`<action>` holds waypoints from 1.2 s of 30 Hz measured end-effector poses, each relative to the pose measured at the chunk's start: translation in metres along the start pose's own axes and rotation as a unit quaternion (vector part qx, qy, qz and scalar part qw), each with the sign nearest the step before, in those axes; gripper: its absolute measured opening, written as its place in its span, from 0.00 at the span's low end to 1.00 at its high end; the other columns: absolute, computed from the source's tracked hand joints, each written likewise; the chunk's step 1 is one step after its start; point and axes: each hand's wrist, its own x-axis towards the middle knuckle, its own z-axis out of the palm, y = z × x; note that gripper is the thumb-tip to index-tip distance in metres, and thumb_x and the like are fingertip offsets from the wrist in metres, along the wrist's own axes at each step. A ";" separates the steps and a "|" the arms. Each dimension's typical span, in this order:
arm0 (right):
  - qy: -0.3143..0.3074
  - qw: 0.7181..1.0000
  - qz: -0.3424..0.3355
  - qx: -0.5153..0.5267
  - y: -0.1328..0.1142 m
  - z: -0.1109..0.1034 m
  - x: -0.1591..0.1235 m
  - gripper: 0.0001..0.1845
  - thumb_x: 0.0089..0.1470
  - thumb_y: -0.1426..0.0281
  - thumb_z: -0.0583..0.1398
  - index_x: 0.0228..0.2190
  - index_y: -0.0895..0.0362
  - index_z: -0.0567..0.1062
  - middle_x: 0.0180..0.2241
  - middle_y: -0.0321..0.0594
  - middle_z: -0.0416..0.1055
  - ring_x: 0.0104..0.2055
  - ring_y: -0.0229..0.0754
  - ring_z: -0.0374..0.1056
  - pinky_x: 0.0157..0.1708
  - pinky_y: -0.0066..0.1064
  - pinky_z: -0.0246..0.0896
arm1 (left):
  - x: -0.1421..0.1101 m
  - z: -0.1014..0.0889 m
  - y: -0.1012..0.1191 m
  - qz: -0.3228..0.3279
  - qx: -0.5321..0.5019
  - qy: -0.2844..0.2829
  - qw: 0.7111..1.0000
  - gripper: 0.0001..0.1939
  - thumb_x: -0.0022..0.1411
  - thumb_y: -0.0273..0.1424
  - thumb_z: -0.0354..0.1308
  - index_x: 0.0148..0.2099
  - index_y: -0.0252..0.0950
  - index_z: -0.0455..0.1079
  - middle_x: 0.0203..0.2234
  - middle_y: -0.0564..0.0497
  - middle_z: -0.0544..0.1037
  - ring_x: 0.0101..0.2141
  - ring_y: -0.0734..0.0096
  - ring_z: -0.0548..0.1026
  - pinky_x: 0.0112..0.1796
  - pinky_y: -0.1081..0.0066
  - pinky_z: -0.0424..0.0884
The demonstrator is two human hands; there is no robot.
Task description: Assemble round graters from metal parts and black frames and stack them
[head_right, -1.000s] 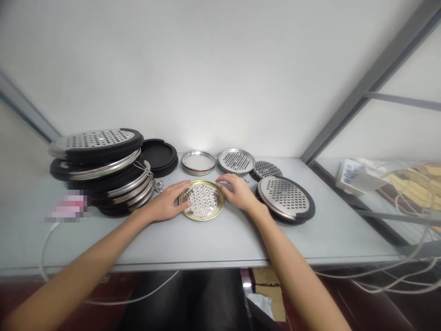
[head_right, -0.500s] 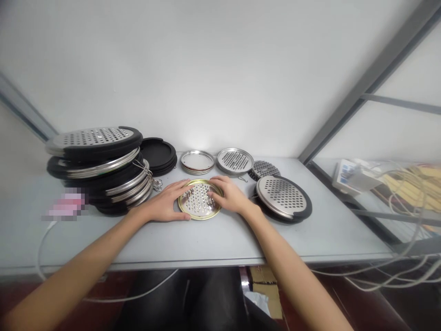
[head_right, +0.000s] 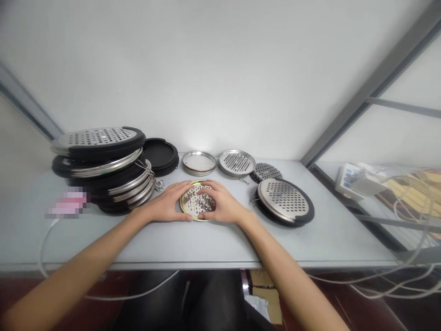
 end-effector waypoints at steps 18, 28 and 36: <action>-0.021 0.999 -0.003 -0.025 0.003 -0.006 -0.002 0.20 0.48 0.67 0.66 0.45 0.54 0.75 0.57 0.49 0.63 0.61 0.53 0.57 0.60 0.48 0.54 | -0.001 0.000 -0.002 -0.018 0.014 -0.028 0.999 0.49 0.52 0.55 0.62 0.69 0.42 0.49 0.66 0.42 0.52 0.65 0.51 0.50 0.62 0.52 0.49; -0.033 0.999 0.017 -0.022 0.003 -0.013 -0.005 0.27 0.45 0.65 0.67 0.48 0.56 0.73 0.58 0.51 0.61 0.61 0.55 0.57 0.60 0.49 0.54 | -0.002 0.005 -0.002 -0.022 0.037 -0.010 0.999 0.47 0.54 0.55 0.60 0.69 0.41 0.49 0.67 0.43 0.50 0.65 0.50 0.52 0.62 0.53 0.51; -0.030 0.998 0.061 -0.008 0.005 -0.009 0.001 0.33 0.38 0.61 0.71 0.48 0.55 0.74 0.59 0.51 0.60 0.63 0.57 0.54 0.60 0.49 0.53 | -0.002 0.005 -0.003 -0.025 0.039 -0.013 0.999 0.48 0.54 0.56 0.59 0.69 0.42 0.46 0.67 0.44 0.49 0.65 0.51 0.49 0.62 0.53 0.49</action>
